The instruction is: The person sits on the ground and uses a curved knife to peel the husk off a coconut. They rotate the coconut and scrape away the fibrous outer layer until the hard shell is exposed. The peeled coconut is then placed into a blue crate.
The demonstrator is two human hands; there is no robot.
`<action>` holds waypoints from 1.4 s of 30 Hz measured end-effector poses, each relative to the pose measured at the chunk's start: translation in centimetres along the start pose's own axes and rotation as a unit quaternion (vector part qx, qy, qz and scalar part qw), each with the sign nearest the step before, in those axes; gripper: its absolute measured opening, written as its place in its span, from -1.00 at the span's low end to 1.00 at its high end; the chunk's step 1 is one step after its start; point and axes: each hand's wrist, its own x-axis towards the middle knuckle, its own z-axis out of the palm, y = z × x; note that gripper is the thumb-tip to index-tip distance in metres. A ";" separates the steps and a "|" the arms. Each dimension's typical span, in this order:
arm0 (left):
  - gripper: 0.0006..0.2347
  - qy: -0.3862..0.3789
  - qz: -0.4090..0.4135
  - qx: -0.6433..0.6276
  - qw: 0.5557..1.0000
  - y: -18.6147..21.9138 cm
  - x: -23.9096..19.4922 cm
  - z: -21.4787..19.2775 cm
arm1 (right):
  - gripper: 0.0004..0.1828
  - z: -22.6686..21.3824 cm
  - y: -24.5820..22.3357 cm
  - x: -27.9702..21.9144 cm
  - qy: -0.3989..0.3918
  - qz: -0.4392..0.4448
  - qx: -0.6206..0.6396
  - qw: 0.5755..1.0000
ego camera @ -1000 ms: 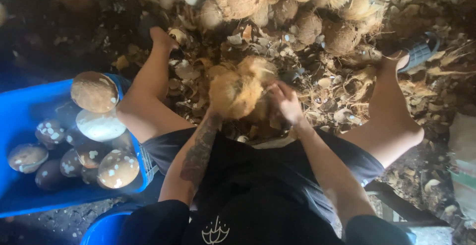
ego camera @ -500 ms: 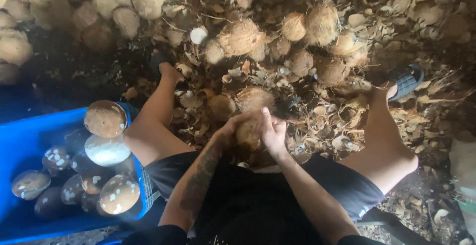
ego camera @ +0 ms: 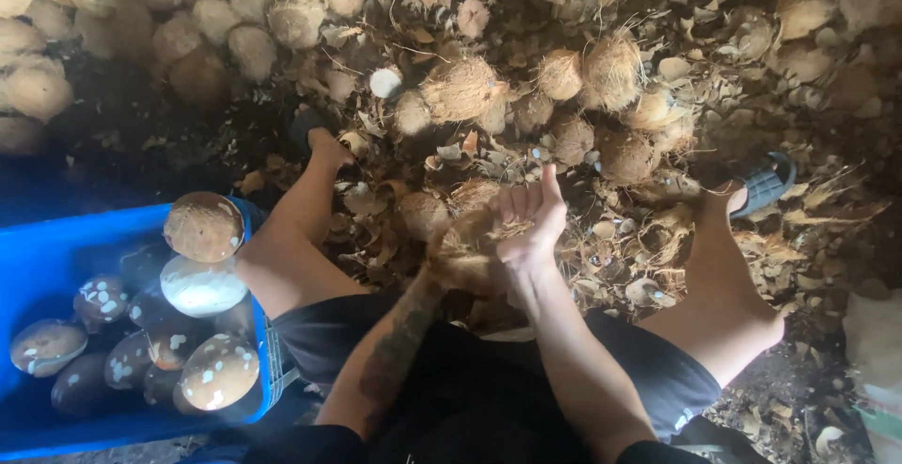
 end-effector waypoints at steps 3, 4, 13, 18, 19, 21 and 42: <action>-0.48 -0.007 -0.134 -0.104 0.986 -5.3 -4.9 -2.6 | -0.26 -0.4 0.0 -0.4 -0.033 0.009 -0.017 0.999; -0.37 -0.009 -0.201 -0.155 0.967 -7.4 -5.9 -3.4 | -0.26 0.5 0.1 -1.0 0.036 0.035 -0.052 0.997; -0.56 -0.005 -0.151 -0.624 0.767 3.8 -1.3 -1.6 | -0.48 6.7 -16.1 0.3 -0.126 -0.410 -0.339 0.837; -0.39 0.125 0.346 -0.443 0.818 4.7 3.7 1.7 | -0.41 6.9 -17.4 -2.0 -0.079 -0.403 -0.373 0.832; -0.51 0.186 -0.014 -0.465 0.865 3.2 1.0 0.2 | -0.47 4.8 -16.6 -1.4 -0.227 -0.366 -0.422 0.798; -0.62 0.228 -0.372 -0.427 0.792 0.4 -1.9 -0.3 | -0.49 1.4 -13.2 -1.6 -0.366 -0.319 -0.462 0.742; -0.17 0.029 0.041 -0.434 0.900 -5.2 -2.0 0.3 | -0.36 2.9 -0.8 -3.5 -0.203 -0.007 -0.182 0.962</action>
